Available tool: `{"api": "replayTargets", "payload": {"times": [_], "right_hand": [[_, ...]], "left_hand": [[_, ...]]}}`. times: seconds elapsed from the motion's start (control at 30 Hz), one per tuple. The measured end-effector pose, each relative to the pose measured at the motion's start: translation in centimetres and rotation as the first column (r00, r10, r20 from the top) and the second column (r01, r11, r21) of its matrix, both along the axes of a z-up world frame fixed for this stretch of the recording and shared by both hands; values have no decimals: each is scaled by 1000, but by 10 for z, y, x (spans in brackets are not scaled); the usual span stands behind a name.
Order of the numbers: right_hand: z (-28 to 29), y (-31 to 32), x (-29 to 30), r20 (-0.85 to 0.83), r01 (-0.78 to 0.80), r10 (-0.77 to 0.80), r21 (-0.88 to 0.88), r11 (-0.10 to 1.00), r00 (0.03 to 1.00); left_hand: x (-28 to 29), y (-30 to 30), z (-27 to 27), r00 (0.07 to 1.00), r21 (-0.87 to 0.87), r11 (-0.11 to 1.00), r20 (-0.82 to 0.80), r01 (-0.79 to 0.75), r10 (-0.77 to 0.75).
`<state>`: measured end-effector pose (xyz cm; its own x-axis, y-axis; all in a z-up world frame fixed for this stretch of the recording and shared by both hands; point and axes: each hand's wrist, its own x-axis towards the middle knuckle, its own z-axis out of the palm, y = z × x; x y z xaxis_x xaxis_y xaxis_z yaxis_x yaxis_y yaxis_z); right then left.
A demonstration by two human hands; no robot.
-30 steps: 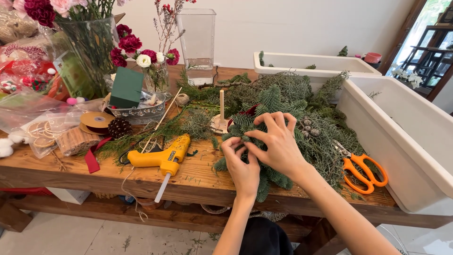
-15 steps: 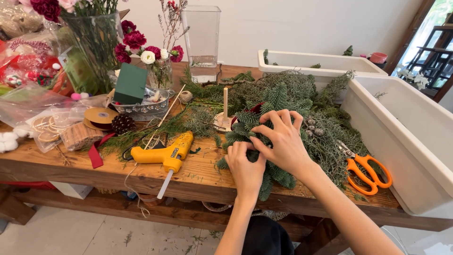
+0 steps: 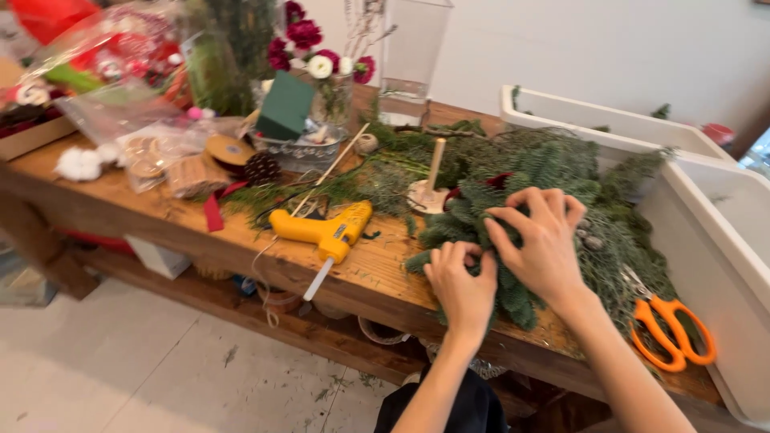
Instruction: The person arranges various greenery, including pine branches and dried foliage, into a decorative arrangement on a wooden table. They use orange-handled scissors to trim the branches and a yellow hot glue gun to secure the pieces in place.
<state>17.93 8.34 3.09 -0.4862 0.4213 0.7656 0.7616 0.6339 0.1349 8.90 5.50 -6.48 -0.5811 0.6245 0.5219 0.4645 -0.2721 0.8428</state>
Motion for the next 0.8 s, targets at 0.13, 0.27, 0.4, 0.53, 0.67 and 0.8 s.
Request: {"api": "replayTargets", "payload": {"times": [0.13,0.27,0.4,0.53,0.67,0.8], "right_hand": [[3,0,0,8,1,-1,-1,1000,1000],[9,-8,-3,1,-5,5,-16,1000,1000],[9,-7,-4,-1,-21,21,-15,1000,1000],[7,-4,-3,-4,-27,27,-16,1000,1000],[8,-4,-1,-5,-28,28,-50,998,1000],[6,0,2,-7,-39,39,-52,998,999]], "left_hand": [[4,-4,4,1000,39,999,29,-6,5],[6,-9,6,999,153,988,-35,-9,15],[2,-8,7,910,341,930,-330,-135,253],[4,-7,6,861,390,910,-404,-142,308],[12,-2,5,989,280,959,-119,-55,91],[8,5,4,996,312,950,-78,-19,46]]}}
